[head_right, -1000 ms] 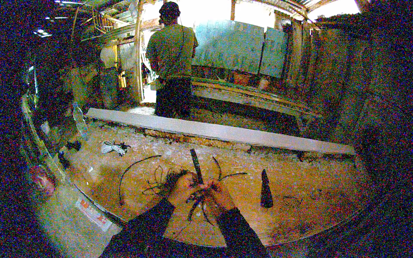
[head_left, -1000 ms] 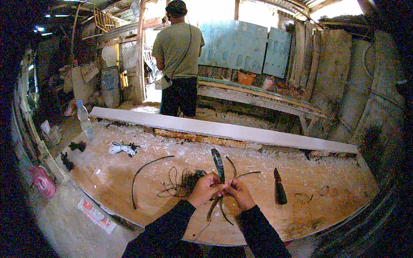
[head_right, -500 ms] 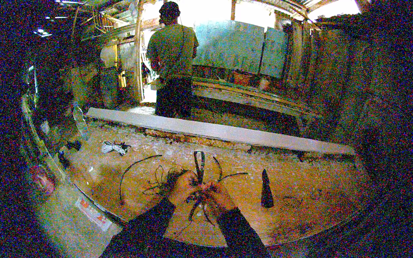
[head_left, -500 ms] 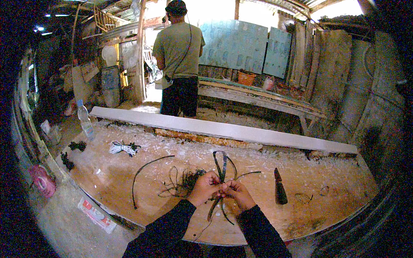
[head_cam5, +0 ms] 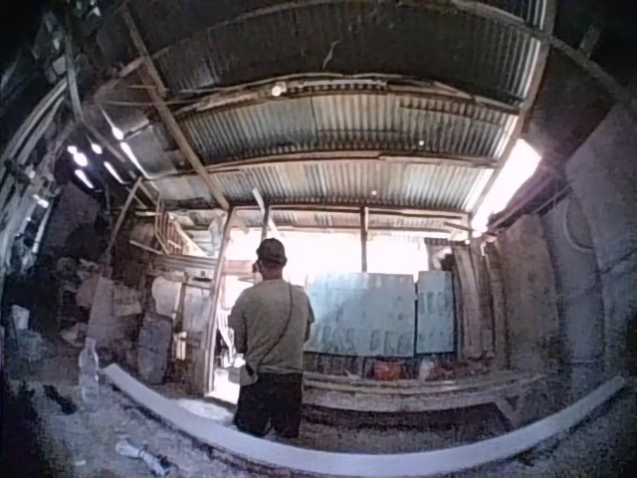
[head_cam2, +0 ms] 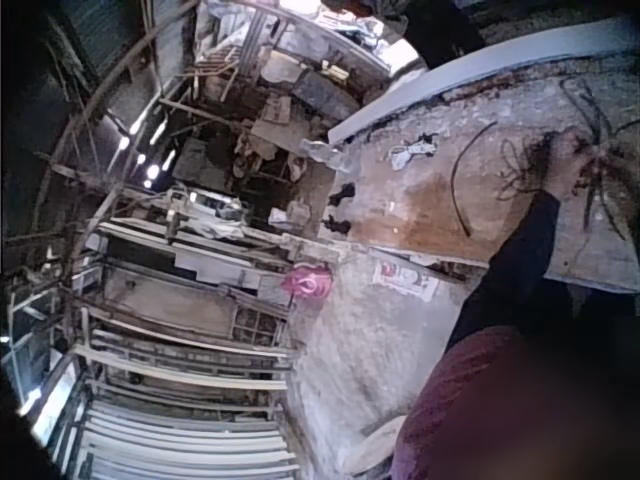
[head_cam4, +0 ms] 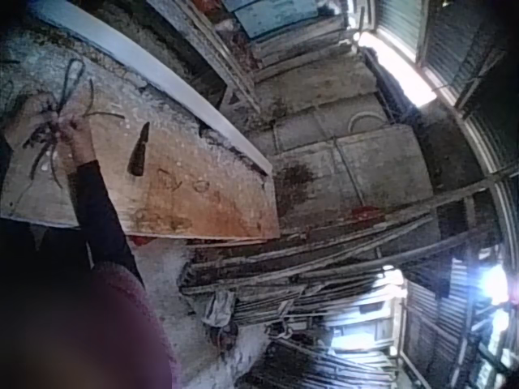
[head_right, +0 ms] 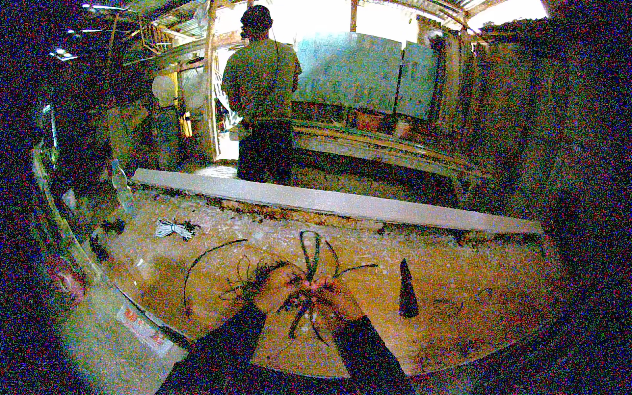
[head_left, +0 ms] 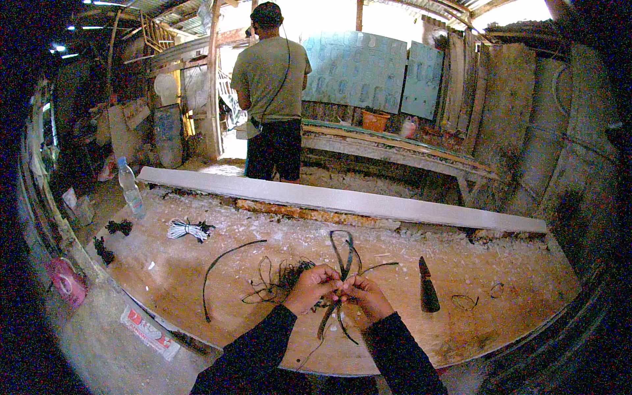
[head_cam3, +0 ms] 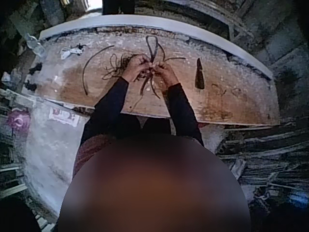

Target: The person repeatedly picks up black cable ties and ties them by hand into small bundles on a wooden workbench. A second person works in the background at a separate bench. The camera wearer continues the same tying action throughout the clip.

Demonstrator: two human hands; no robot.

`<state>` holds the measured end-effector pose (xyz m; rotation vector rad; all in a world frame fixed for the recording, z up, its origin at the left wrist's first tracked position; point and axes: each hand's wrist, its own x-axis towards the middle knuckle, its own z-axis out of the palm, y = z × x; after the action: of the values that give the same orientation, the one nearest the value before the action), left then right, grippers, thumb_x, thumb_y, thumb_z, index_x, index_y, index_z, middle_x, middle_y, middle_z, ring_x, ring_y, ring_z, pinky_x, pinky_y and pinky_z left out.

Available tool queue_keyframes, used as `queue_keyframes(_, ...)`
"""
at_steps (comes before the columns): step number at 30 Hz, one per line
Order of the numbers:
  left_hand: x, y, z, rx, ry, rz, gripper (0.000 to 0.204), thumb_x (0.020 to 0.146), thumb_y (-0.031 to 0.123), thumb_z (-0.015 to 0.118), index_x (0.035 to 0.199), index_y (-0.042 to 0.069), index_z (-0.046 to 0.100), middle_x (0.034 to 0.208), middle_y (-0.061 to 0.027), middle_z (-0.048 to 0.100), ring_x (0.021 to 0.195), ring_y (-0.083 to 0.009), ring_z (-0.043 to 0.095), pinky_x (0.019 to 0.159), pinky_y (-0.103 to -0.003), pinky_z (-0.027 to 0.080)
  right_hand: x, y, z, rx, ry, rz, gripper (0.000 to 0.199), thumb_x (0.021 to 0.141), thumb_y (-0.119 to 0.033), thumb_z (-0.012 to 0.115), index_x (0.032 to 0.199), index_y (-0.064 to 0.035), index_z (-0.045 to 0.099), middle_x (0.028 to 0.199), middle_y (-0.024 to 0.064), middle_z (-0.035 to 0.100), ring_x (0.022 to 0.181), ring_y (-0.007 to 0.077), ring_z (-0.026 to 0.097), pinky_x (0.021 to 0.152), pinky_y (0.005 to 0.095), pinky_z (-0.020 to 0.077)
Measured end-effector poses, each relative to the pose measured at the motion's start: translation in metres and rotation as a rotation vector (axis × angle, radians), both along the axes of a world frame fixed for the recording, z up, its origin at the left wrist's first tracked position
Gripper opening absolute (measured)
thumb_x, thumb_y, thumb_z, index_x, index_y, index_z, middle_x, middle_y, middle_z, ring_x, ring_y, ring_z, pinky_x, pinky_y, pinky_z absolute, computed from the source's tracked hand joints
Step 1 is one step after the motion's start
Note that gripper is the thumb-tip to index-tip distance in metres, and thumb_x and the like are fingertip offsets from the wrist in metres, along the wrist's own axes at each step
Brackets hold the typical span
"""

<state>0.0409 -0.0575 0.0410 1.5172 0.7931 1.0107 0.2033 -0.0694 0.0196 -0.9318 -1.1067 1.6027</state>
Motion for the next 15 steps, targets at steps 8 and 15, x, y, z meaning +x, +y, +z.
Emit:
queue_keyframes(8,0.005,0.005,-0.013,-0.082,-0.154,-0.014,0.008,0.078,0.006,0.055,0.082,0.003,0.048,0.076,-0.0029,0.054,0.068,-0.0099,0.054,0.058,-0.023,0.049,0.003,0.002,0.002,-0.005,0.084,-0.021,0.006,0.076,-0.012,0.058,0.075,-0.0078,0.053,0.068,0.0003,0.055,0.061,0.0094,0.05,0.058,0.0211,0.04)
queue_keyframes(15,0.007,0.006,-0.015,-0.083,-0.138,-0.001,0.009,0.079,0.007,0.055,0.083,0.004,0.047,0.077,-0.002,0.053,0.069,-0.0096,0.054,0.058,-0.023,0.049,0.002,0.004,0.0,0.169,0.035,-0.105,0.01,0.073,-0.012,0.061,0.076,-0.0058,0.054,0.071,0.0016,0.056,0.063,0.0099,0.05,0.059,0.0214,0.0404)
